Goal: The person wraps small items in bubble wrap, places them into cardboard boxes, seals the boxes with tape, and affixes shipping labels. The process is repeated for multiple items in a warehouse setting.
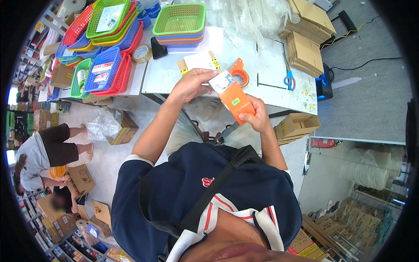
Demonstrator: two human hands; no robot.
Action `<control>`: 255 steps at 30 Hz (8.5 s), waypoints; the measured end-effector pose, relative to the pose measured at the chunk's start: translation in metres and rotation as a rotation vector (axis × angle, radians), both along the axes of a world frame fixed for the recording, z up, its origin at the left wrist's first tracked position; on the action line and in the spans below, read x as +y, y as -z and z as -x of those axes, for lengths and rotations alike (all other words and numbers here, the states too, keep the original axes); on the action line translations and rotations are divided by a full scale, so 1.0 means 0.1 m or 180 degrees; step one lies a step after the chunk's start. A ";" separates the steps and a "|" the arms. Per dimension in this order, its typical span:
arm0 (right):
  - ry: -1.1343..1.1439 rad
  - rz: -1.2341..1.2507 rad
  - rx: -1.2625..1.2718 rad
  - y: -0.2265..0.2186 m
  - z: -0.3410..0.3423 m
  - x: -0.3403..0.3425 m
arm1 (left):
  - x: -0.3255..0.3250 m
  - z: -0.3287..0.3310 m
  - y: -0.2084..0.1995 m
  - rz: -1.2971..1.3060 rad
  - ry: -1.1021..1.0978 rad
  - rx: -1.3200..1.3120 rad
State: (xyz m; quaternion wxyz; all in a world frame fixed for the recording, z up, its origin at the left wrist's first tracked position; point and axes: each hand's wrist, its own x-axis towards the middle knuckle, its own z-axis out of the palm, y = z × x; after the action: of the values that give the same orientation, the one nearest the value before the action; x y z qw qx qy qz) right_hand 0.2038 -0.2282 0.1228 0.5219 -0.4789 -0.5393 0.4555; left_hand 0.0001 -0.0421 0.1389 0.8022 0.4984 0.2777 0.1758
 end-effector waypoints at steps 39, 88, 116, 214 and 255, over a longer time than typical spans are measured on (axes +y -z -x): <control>0.0684 0.0543 0.0185 0.00 0.33 0.61 | 1.42 -0.14 0.46 -0.2116 -0.0123 0.1062; 0.0806 0.1067 0.0105 0.06 0.30 1.42 | 1.92 -0.45 0.99 -0.3399 -0.0179 0.2115; 0.0629 0.0514 -0.0222 0.61 0.32 0.26 | 1.31 -0.52 0.78 -0.3809 -0.0059 0.2719; 0.0462 0.1120 0.0877 0.01 0.80 1.42 | 1.90 0.17 1.07 -0.2110 -0.0666 0.1576; 0.0318 0.1576 0.0727 0.05 0.81 1.28 | 1.32 -0.01 1.53 -0.1267 -0.1791 0.0393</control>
State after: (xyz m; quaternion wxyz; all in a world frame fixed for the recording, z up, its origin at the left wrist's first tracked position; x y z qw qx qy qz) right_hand 0.1231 -0.1002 0.1177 0.4681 -0.5634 -0.3250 0.5982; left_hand 0.0016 0.0898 -0.0140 0.5911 0.5587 0.4125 0.4102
